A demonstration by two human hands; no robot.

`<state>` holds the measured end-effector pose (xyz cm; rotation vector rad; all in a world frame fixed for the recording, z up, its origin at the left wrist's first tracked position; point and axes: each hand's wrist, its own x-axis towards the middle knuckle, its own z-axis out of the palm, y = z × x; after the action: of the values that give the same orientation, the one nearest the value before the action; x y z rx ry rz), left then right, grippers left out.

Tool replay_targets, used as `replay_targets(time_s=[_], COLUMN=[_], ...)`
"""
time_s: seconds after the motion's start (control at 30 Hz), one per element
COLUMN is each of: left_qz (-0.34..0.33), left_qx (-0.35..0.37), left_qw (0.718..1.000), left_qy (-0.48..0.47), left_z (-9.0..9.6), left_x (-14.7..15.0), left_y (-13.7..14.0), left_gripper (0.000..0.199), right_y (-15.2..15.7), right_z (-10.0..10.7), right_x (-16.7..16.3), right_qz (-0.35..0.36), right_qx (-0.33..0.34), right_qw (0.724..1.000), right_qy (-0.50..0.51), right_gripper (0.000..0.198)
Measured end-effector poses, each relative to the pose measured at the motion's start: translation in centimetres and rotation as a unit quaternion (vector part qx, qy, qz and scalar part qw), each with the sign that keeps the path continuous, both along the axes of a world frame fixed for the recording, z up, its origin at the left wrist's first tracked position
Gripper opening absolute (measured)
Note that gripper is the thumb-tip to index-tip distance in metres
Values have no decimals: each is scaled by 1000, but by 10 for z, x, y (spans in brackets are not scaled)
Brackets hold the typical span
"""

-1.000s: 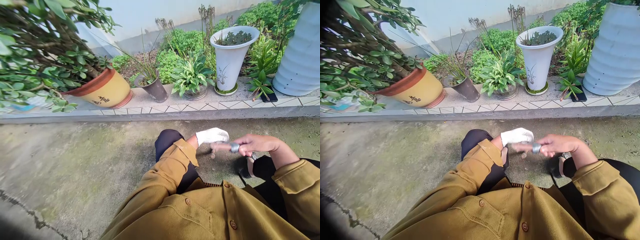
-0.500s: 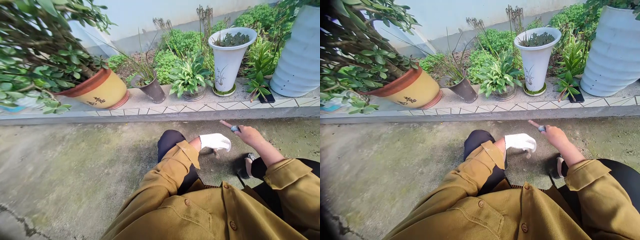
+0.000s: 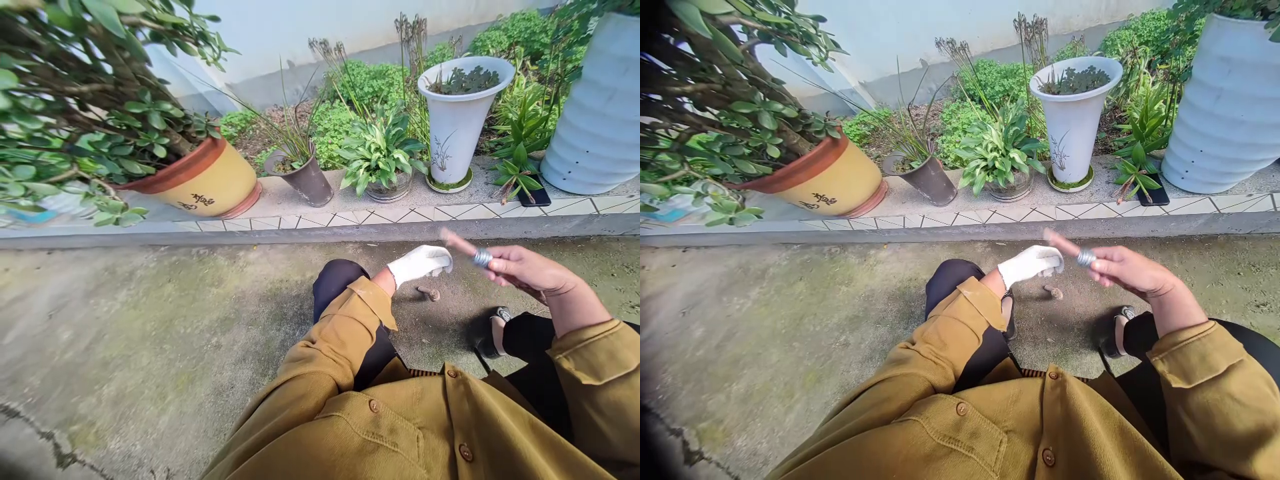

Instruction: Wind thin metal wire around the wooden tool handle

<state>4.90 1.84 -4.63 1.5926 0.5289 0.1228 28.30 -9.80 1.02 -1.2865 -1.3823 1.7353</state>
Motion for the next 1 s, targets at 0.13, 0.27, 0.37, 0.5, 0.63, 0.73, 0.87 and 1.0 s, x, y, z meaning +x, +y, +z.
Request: replay_targets(time_s=[0.13, 0.27, 0.37, 0.5, 0.63, 0.73, 0.87, 1.0], left_qz=[-52, -47, -21, -53, -48, -16, -36, -45], left_qx=[-2, 1, 6, -11, -17, -8, 26, 17], left_qw=[998, 997, 996, 996, 997, 999, 998, 995], left_qy=[43, 65, 84, 73, 50, 33, 55, 85], left_z=[1, 9, 15, 21, 22, 17, 12, 13], left_x=[1, -8, -12, -6, -3, -3, -2, -6], left_y=[-10, -22, -25, -20, -8, -3, -11, -22], left_gripper=[22, 13, 10, 13, 18, 21, 23, 20], right_y=[11, 25, 27, 15, 2, -3, 3, 17], right_z=[-17, -48, -59, -49, -18, 2, -3, -34], right_x=[12, 2, -13, -23, -19, -10, -2, -7], right_qz=[-228, -191, -42, 185, 313, 172, -110, -152], right_qx=[40, 18, 3, -73, -109, -48, 20, 9], right_qw=[971, 916, 855, 892, 934, 984, 993, 974], right_qy=[-63, -351, -517, -406, -130, -12, -33, -166], right_gripper=[45, 36, 26, 23, 37, 44, 41, 42])
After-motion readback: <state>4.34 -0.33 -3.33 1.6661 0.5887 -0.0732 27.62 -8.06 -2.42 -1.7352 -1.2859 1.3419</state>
